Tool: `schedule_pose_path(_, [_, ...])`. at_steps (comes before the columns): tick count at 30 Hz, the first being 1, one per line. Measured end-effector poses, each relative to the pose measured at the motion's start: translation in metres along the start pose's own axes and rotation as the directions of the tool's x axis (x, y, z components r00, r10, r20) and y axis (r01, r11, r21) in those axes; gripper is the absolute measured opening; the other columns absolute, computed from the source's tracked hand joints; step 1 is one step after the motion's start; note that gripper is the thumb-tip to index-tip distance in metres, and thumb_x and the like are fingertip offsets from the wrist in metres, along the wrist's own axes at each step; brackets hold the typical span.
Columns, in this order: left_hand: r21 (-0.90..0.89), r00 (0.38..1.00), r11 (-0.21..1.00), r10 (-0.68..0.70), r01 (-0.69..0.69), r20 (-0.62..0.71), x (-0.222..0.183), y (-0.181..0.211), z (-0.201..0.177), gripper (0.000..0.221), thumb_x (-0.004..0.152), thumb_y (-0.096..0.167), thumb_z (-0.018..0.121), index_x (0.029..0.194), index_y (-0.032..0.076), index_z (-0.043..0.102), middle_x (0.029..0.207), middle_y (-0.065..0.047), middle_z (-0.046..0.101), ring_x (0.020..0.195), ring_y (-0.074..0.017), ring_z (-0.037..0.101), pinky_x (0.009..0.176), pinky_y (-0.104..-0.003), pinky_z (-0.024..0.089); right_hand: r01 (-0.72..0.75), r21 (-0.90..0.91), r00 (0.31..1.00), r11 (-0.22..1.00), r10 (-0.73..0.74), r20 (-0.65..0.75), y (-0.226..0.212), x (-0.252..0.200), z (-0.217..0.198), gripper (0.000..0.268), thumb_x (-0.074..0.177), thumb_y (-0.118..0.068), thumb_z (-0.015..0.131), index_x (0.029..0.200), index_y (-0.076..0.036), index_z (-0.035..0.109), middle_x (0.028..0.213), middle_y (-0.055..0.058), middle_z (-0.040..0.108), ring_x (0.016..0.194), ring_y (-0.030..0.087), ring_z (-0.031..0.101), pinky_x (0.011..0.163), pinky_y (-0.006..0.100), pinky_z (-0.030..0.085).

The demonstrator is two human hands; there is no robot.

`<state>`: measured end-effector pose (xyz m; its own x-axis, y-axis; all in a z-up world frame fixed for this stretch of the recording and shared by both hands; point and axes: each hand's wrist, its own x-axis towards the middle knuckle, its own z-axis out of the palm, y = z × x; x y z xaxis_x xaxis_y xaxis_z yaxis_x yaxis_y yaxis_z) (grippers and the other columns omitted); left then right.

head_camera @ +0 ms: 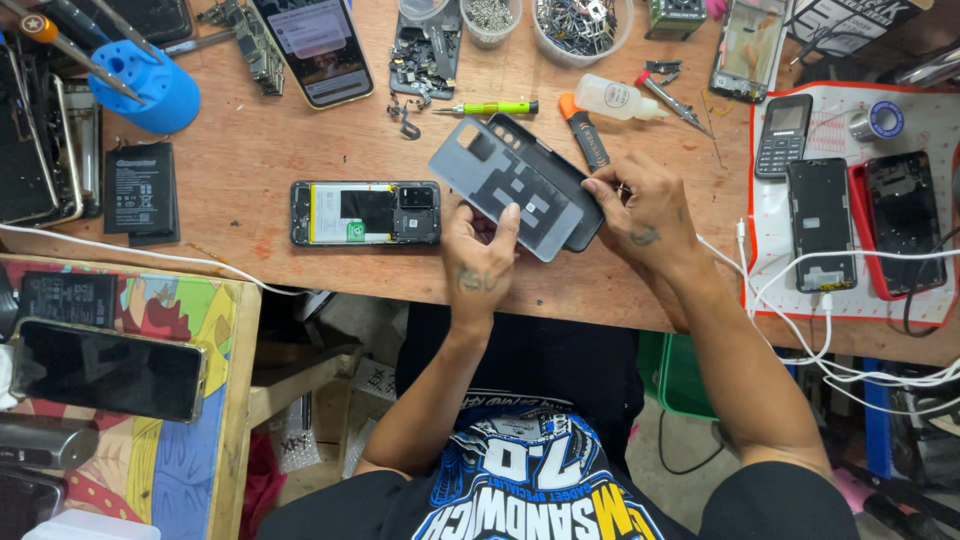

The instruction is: The person removes a metal shielding plate from a smartphone back cover and places it in a plastic container. Then, using a small metal tool, the person pries and lifts the battery from the phone chassis.

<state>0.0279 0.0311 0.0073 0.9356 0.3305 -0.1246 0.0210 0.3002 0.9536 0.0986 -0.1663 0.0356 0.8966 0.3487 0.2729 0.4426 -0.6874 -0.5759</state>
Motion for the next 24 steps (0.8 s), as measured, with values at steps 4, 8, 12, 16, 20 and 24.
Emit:
schedule_pose_path(4, [0.023,1.000,1.000,0.008,-0.008,-0.004,0.004,0.003,-0.007,0.023,0.100,0.017,0.069,0.088,-0.002,0.066,0.072,-0.007,0.069,0.057,-0.0076,0.062,0.052,-0.019,0.049,-0.032,-0.013,0.998,0.999,0.031,-0.048,-0.007,-0.006,0.001,0.011,0.093,-0.010,0.079,0.096,0.000,0.076,0.086,0.013,0.066,0.067,0.024,0.065,0.061,0.036,0.051])
schedule_pose_path(8, [0.092,0.996,0.992,-0.087,0.087,-0.010,0.002,0.011,-0.013,0.031,0.103,0.021,0.066,0.083,-0.003,0.065,0.062,-0.009,0.068,0.050,-0.0075,0.058,0.049,-0.018,0.042,-0.018,-0.035,0.995,0.999,0.015,-0.099,0.002,-0.005,-0.013,0.007,0.095,-0.007,0.078,0.098,-0.001,0.076,0.090,0.013,0.068,0.072,0.022,0.066,0.064,0.035,0.053])
schedule_pose_path(12, [0.035,0.999,0.999,-0.008,0.007,0.033,0.002,0.012,-0.016,0.027,0.103,0.019,0.061,0.088,-0.002,0.066,0.068,-0.007,0.070,0.055,-0.0065,0.062,0.051,-0.018,0.047,-0.038,-0.152,0.992,0.988,0.020,-0.122,0.037,-0.008,-0.055,0.004,0.098,-0.004,0.079,0.101,-0.002,0.078,0.093,0.013,0.066,0.081,0.025,0.065,0.070,0.037,0.051])
schedule_pose_path(16, [0.038,0.998,0.999,0.004,-0.006,0.066,0.003,0.000,-0.011,0.023,0.104,0.015,0.058,0.090,-0.002,0.065,0.070,-0.008,0.071,0.057,-0.0070,0.064,0.054,-0.018,0.050,-0.149,-0.212,0.983,0.966,0.122,-0.134,0.079,-0.016,-0.094,0.007,0.099,-0.003,0.077,0.105,-0.004,0.078,0.097,0.013,0.067,0.085,0.025,0.065,0.072,0.036,0.050])
schedule_pose_path(20, [-0.031,0.998,0.999,0.015,-0.013,0.054,0.003,-0.012,-0.002,0.020,0.105,0.011,0.057,0.092,-0.003,0.063,0.073,-0.009,0.070,0.060,-0.0080,0.065,0.055,-0.019,0.051,-0.154,-0.348,0.988,0.925,0.141,-0.062,0.109,-0.030,-0.124,0.008,0.098,-0.007,0.078,0.106,-0.003,0.078,0.097,0.015,0.068,0.083,0.030,0.065,0.081,0.041,0.050])
schedule_pose_path(24, [0.022,0.999,1.000,0.009,-0.010,0.041,0.003,-0.017,0.000,0.020,0.104,0.012,0.057,0.091,-0.003,0.062,0.075,-0.008,0.071,0.060,-0.0080,0.066,0.053,-0.019,0.052,-0.146,-0.461,0.986,0.875,0.165,0.000,0.127,-0.031,-0.116,0.009,0.097,-0.013,0.079,0.103,-0.007,0.080,0.094,0.017,0.068,0.087,0.036,0.066,0.085,0.045,0.052])
